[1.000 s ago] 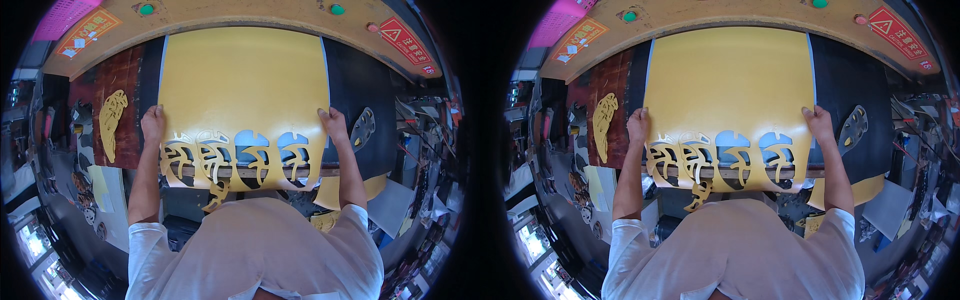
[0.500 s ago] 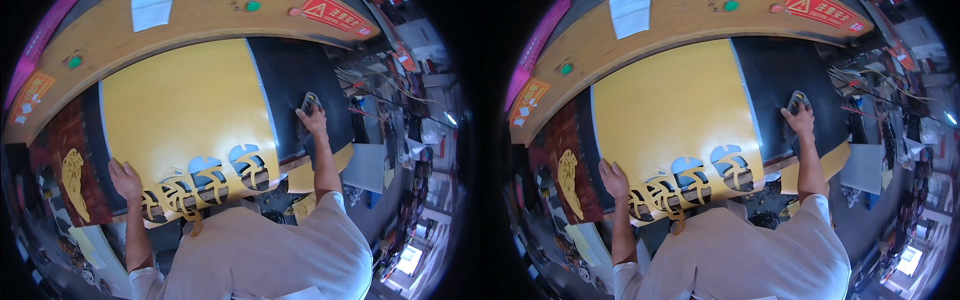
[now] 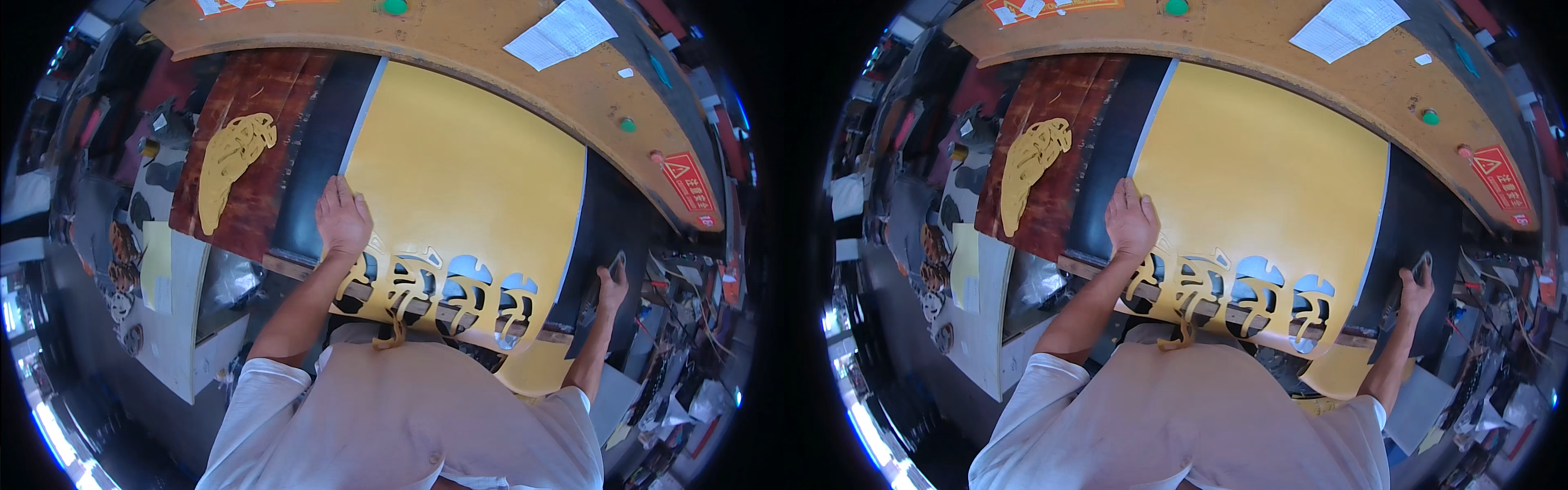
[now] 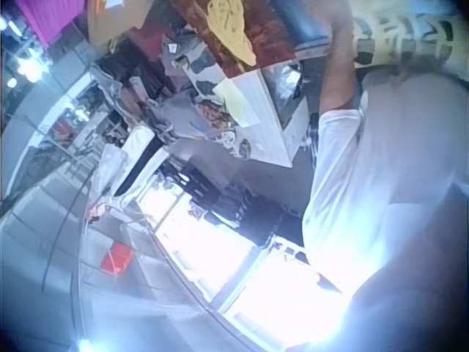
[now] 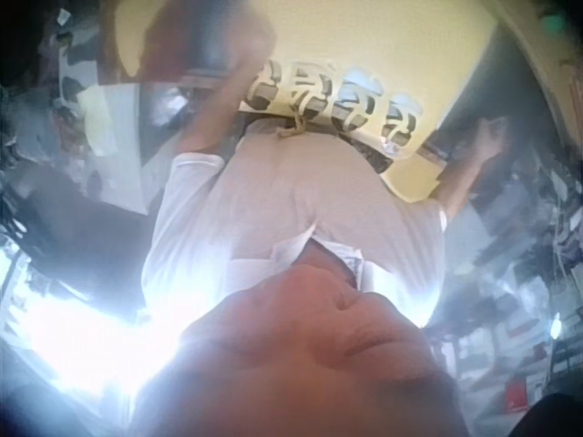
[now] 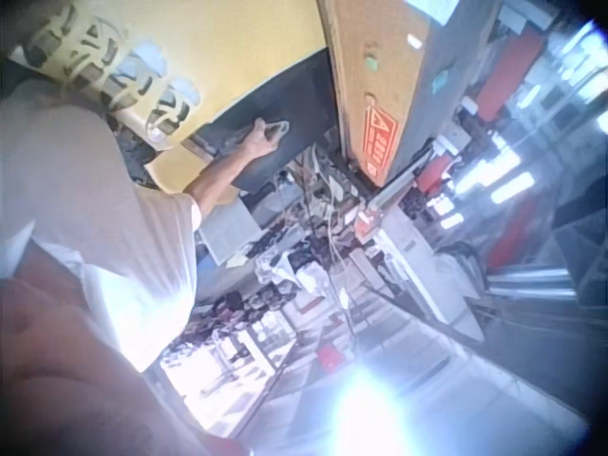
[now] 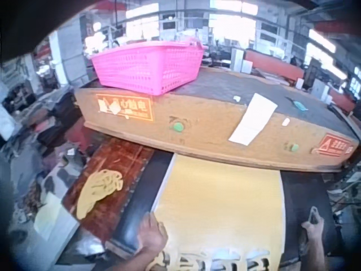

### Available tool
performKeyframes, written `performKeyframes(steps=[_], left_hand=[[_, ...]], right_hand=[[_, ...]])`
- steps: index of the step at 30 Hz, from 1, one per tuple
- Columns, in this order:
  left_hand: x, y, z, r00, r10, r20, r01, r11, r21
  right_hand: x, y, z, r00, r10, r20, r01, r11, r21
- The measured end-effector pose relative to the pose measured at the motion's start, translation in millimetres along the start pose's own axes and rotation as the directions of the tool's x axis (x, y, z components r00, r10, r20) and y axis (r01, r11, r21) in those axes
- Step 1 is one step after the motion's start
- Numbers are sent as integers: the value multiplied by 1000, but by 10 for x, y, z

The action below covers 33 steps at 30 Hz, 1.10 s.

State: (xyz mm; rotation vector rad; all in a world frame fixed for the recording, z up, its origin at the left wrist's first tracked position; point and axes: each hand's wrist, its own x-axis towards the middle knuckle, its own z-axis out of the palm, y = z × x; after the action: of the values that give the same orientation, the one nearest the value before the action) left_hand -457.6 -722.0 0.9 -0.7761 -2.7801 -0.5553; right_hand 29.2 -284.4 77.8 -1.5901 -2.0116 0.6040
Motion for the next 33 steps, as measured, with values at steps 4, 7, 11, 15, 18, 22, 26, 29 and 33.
performKeyframes(steps=[4,7,11,15,18,22,26,29,33], left_hand=[[52,27,-38,1000,30,3,-30,999,-22],[107,-105,-146,997,36,75,-26,991,-133],[128,-592,-328,960,231,161,-162,921,-355],[114,-911,-368,926,342,159,-243,864,-441],[128,-911,-391,933,334,138,-242,861,-446],[0,-861,-622,953,218,211,-103,886,-453],[-221,-923,-831,831,32,556,218,900,-377],[-281,-999,-839,859,111,500,128,899,-418],[-261,-1095,-882,815,324,481,-31,853,-522]], right_hand=[[-743,-1628,386,979,-187,79,184,982,46],[-1299,-2783,1214,915,-304,267,269,950,160],[-1807,-3860,2284,822,-384,422,313,922,229],[-2037,-4470,2841,830,-378,411,416,909,-4],[-2174,-4656,3060,848,-359,389,432,894,-116],[-2303,-4678,3218,871,-312,379,403,896,-187],[-2270,-4681,3256,869,-275,412,387,896,-219],[-2241,-4707,3240,862,-249,442,374,900,-222],[-2285,-4707,3202,859,-231,458,356,910,-210]])
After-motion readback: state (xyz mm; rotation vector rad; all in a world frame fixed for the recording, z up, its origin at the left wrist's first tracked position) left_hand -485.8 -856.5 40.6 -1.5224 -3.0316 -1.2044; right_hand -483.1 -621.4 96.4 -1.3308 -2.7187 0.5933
